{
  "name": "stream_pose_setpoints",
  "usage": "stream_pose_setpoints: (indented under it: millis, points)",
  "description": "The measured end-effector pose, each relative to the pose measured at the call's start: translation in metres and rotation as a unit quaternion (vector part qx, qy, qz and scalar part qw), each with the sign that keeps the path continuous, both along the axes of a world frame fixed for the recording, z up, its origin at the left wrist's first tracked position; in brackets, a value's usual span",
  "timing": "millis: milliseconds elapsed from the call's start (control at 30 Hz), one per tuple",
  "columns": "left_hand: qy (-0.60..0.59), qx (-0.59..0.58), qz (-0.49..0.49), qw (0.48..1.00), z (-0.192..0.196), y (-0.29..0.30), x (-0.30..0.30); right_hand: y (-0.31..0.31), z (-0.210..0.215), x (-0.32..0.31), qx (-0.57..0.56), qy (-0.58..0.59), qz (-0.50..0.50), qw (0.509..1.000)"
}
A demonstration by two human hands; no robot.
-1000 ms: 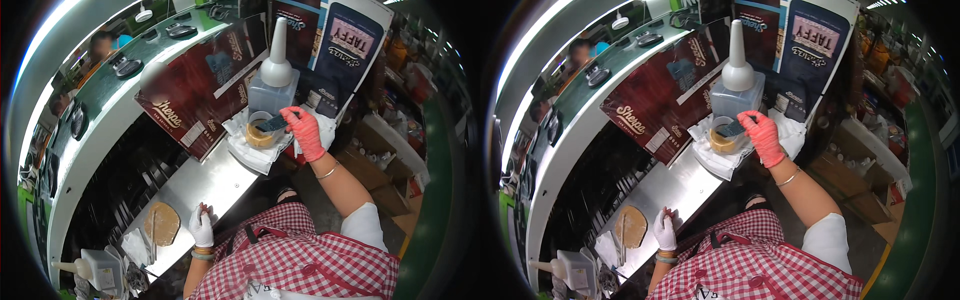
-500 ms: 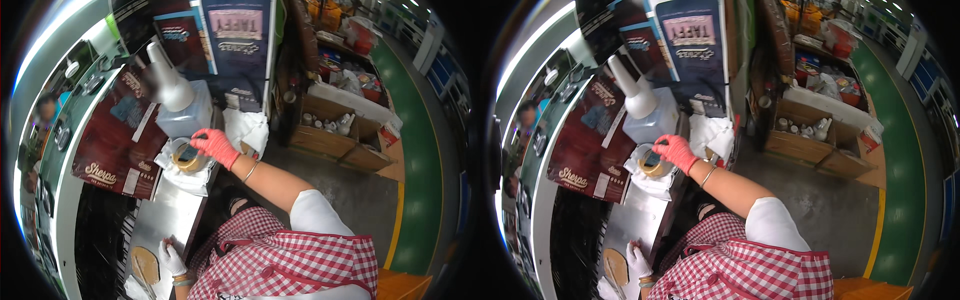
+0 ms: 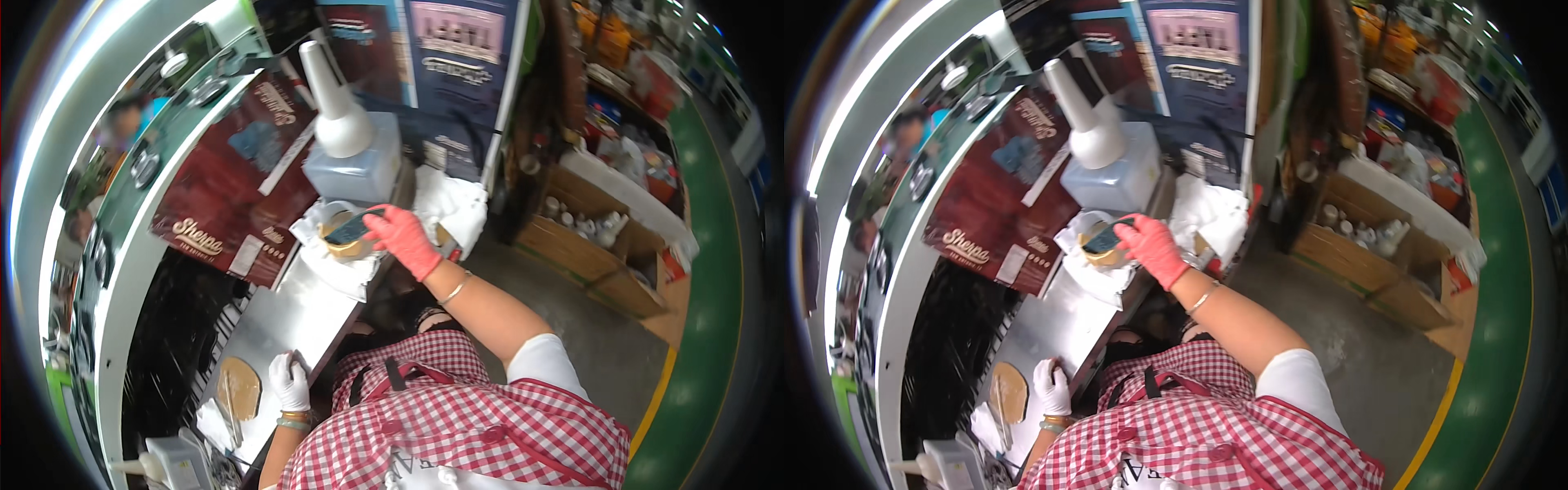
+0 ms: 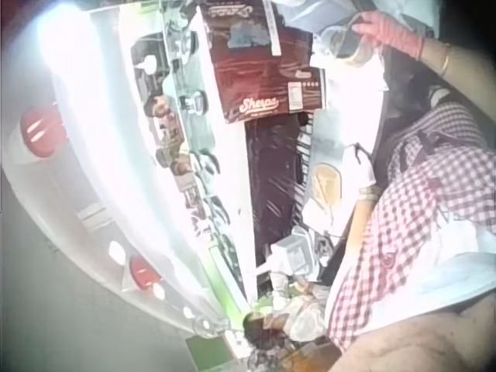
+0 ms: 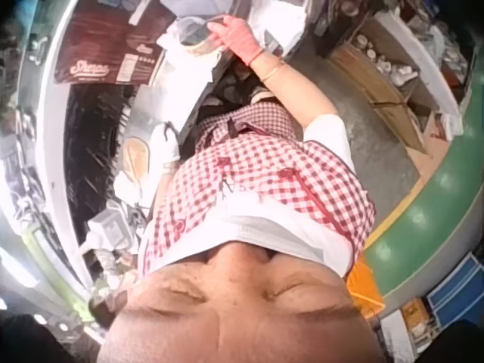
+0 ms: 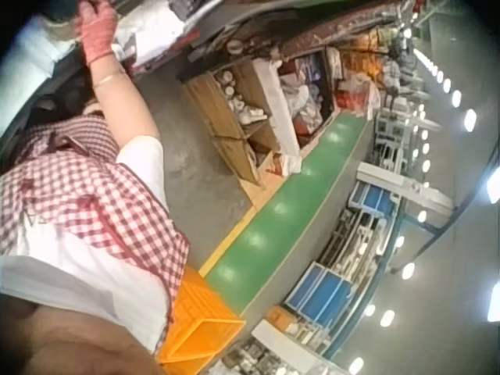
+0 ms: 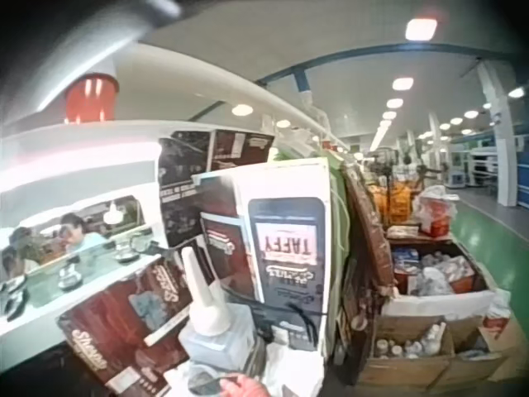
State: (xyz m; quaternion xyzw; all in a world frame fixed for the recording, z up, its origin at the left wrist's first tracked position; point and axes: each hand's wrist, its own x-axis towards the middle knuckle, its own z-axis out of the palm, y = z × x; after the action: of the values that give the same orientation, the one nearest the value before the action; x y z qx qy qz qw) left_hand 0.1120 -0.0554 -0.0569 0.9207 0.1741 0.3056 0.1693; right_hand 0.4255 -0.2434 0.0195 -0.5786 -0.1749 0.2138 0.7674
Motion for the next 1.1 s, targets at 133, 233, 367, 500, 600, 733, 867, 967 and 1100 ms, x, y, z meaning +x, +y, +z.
stream_pose_setpoints:
  millis: [133,233,367,500,600,733,867,967,1100]
  points:
    - [-0.003,-0.019,0.019,1.000,-0.002,-0.001,-0.007,0.010,0.001,0.004,0.018,0.056,0.018,0.998]
    - [0.007,-0.034,0.018,0.999,-0.001,-0.002,-0.008,0.014,0.001,0.006,0.059,0.107,-0.004,0.992]
    - [0.005,-0.033,0.021,0.999,-0.003,-0.002,-0.011,0.014,-0.003,0.003,0.046,0.091,-0.015,0.995]
    - [0.013,-0.049,-0.006,0.999,0.000,0.000,-0.013,0.013,-0.006,-0.003,0.051,0.057,-0.011,0.997]
    - [0.013,-0.052,-0.010,0.998,-0.008,0.004,-0.017,0.009,-0.011,-0.005,0.103,0.081,0.022,0.991]
    - [0.033,-0.069,-0.035,0.996,-0.001,-0.001,-0.012,-0.013,-0.018,-0.005,0.163,0.117,0.043,0.979]
    - [-0.014,-0.057,-0.040,0.997,-0.023,-0.003,-0.012,-0.061,-0.051,0.001,0.182,0.073,0.041,0.980]
    - [-0.005,0.034,-0.176,0.984,-0.049,-0.017,0.001,-0.116,-0.063,-0.016,0.177,0.153,-0.033,0.972]
    - [0.009,0.096,-0.467,0.879,-0.038,-0.113,0.126,-0.232,-0.106,-0.039,0.126,0.237,-0.192,0.944]
